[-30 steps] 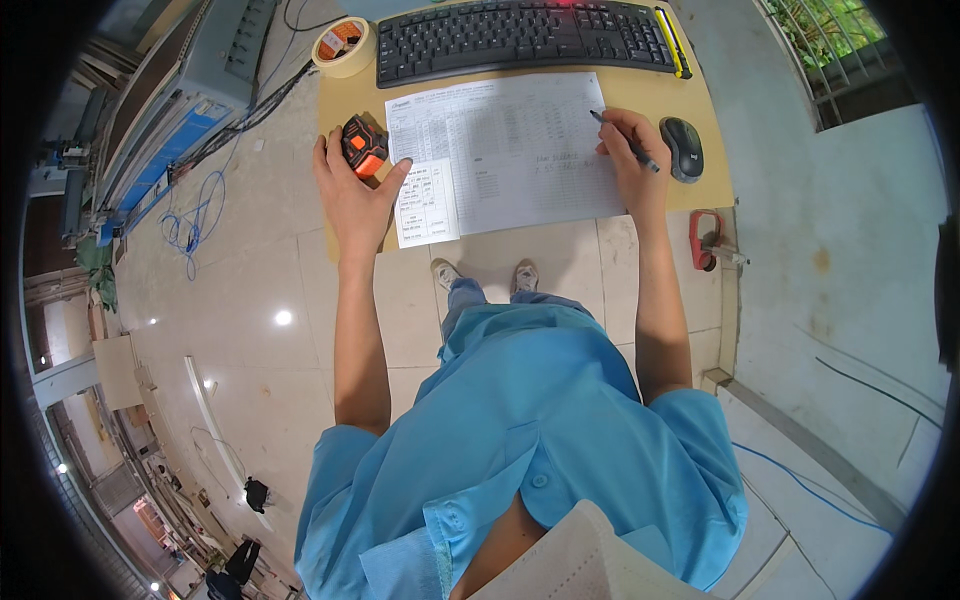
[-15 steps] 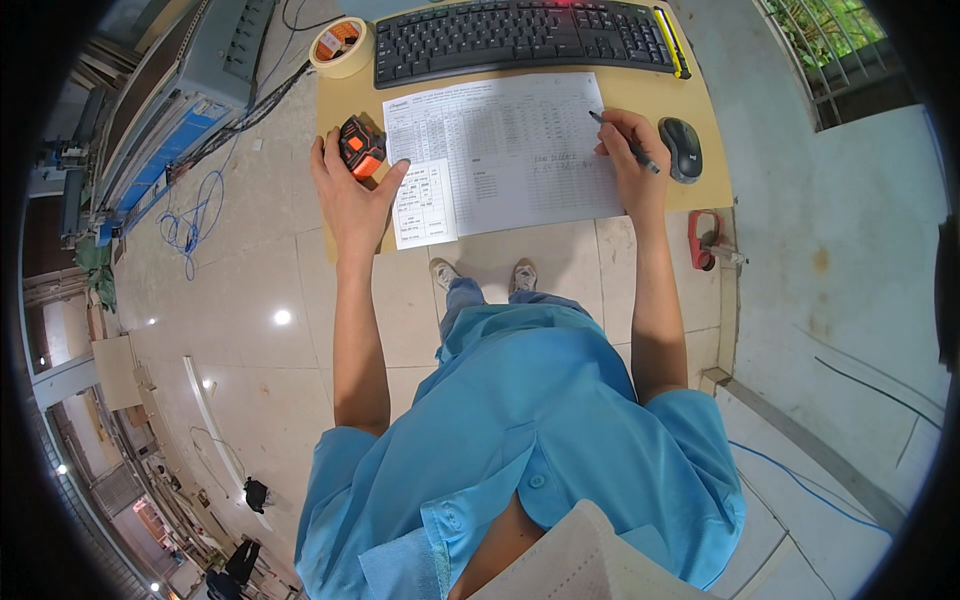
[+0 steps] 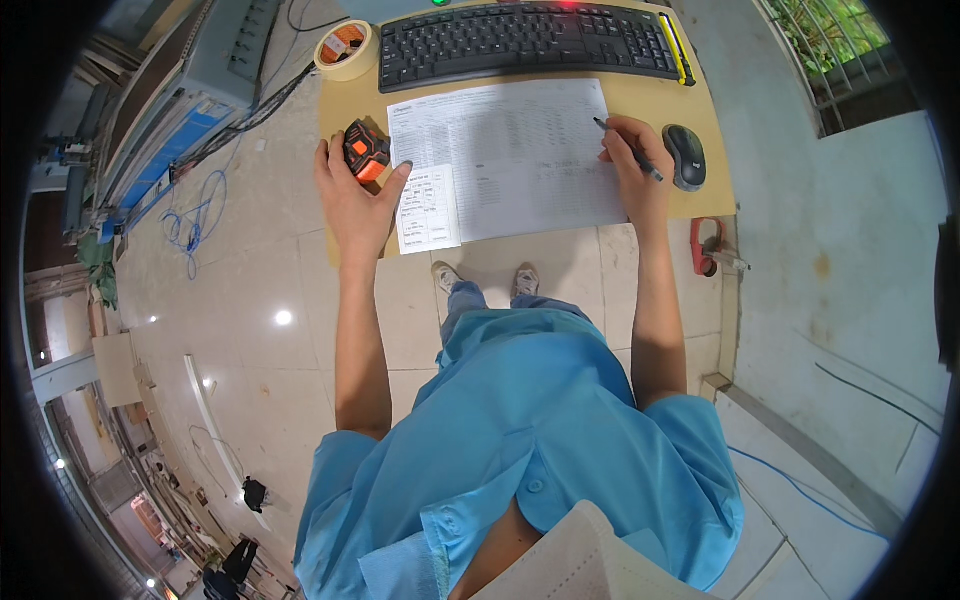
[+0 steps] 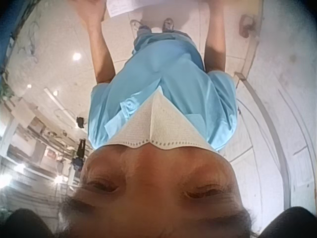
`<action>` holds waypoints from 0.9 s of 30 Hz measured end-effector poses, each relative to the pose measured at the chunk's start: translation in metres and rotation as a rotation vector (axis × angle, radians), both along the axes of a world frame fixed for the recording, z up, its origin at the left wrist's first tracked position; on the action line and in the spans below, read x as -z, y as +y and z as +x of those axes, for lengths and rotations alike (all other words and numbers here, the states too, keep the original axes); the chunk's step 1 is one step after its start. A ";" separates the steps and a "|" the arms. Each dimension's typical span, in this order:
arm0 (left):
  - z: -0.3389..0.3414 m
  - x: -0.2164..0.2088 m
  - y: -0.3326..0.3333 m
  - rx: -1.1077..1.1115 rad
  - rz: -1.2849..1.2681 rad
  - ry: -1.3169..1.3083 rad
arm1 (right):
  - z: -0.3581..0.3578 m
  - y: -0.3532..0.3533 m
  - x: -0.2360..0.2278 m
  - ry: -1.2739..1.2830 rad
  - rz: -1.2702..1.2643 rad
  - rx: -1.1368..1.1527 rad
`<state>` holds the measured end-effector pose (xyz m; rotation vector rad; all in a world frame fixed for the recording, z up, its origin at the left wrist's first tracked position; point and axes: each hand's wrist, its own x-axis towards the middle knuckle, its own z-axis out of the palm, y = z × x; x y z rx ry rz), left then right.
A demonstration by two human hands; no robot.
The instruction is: The person walks to a workstation, writes on a paper list, tears off a piece of masking tape, writes 'Tim 900' on it with a marker, and sticks the label onto a wooden panel. They then write on the list again and place a small card on the panel.
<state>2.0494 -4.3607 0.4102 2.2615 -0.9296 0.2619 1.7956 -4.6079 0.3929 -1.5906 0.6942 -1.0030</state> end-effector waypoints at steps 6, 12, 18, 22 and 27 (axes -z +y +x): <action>0.000 0.000 -0.001 -0.002 -0.007 0.015 | -0.001 -0.001 0.004 -0.033 0.005 -0.015; -0.001 0.000 -0.001 0.006 -0.047 0.051 | -0.002 -0.001 0.003 0.024 -0.016 0.001; -0.001 -0.001 -0.002 -0.004 -0.021 0.014 | -0.002 0.001 0.001 0.019 -0.010 0.008; -0.003 -0.001 -0.002 -0.020 -0.033 0.068 | -0.002 0.000 0.003 0.023 0.002 0.002; -0.003 -0.003 -0.002 -0.031 0.006 0.047 | 0.000 0.001 0.003 -0.079 -0.076 -0.027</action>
